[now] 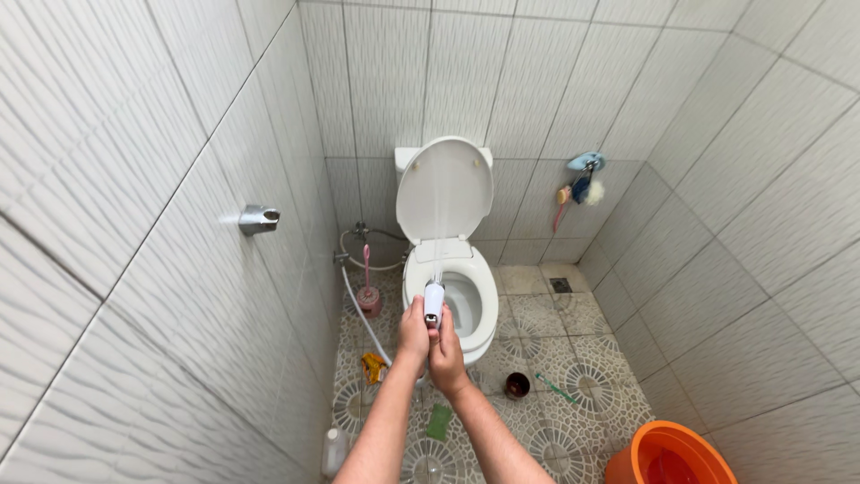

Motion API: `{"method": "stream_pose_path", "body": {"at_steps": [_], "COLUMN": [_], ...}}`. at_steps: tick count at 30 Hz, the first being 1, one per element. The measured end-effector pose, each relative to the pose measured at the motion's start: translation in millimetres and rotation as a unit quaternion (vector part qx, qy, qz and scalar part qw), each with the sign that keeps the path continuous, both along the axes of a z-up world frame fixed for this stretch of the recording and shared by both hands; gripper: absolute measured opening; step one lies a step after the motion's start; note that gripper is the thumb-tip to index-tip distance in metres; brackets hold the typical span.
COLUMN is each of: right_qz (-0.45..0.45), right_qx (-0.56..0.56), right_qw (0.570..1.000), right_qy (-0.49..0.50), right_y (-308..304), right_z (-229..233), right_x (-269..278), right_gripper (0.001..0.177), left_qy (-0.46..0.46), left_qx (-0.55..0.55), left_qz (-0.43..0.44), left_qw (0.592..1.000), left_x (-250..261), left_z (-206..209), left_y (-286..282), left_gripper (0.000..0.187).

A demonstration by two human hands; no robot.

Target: The person uses a bidet sprayer to rinse a toilet and then wipes the underside of the toilet seat and the rim using a green sponge.

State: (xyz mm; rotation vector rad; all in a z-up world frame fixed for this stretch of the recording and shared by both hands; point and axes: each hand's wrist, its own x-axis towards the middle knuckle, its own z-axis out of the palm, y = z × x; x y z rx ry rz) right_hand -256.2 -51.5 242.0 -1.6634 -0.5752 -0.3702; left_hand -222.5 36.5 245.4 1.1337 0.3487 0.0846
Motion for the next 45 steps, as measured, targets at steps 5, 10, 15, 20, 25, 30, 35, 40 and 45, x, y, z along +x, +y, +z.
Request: {"method": "stream_pose_path", "body": {"at_steps": [5, 10, 15, 20, 25, 30, 35, 40, 45], "right_qz": [-0.039, -0.004, 0.028, 0.030, 0.049, 0.061, 0.081, 0.142, 0.115], "right_qx": [0.023, 0.047, 0.045, 0.064, 0.081, 0.080, 0.122, 0.169, 0.139], "right_qw": [0.999, 0.995, 0.996, 0.992, 0.990, 0.990, 0.984, 0.969, 0.970], "right_qy": [0.022, 0.091, 0.071, 0.106, 0.107, 0.093, 0.104, 0.113, 0.163], "right_y": [-10, -21, -25, -31, -31, -20, -1, 19, 42], "right_z": [-7, -10, -10, -4, 12, 38, 53, 60, 76], "right_x": [3, 13, 39, 82, 128, 179, 229, 280, 352], "right_gripper": [0.061, 0.057, 0.059, 0.060, 0.060, 0.062, 0.061, 0.057, 0.059], "left_qy": [0.025, 0.091, 0.077, 0.052, 0.030, 0.006, 0.009, -0.057, -0.045], "left_qx": [0.025, 0.076, 0.045, 0.057, 0.043, 0.034, 0.104, 0.095, 0.247], "left_qz": [-0.048, -0.045, -0.020, -0.041, -0.045, -0.045, -0.030, -0.025, 0.034], "left_qw": [0.998, 0.992, 0.996, 0.996, 0.998, 0.998, 0.994, 0.994, 0.967], "left_x": [19, 36, 66, 103, 138, 168, 203, 288, 400], "left_z": [-9, -24, -36, -22, 7, 57, 89, 47, -3], "left_y": [-14, -21, -23, -26, -25, -10, 12, 53, 98], "left_gripper": [0.049, 0.050, 0.051, 0.050, 0.051, 0.044, 0.041, 0.039, 0.039]}}
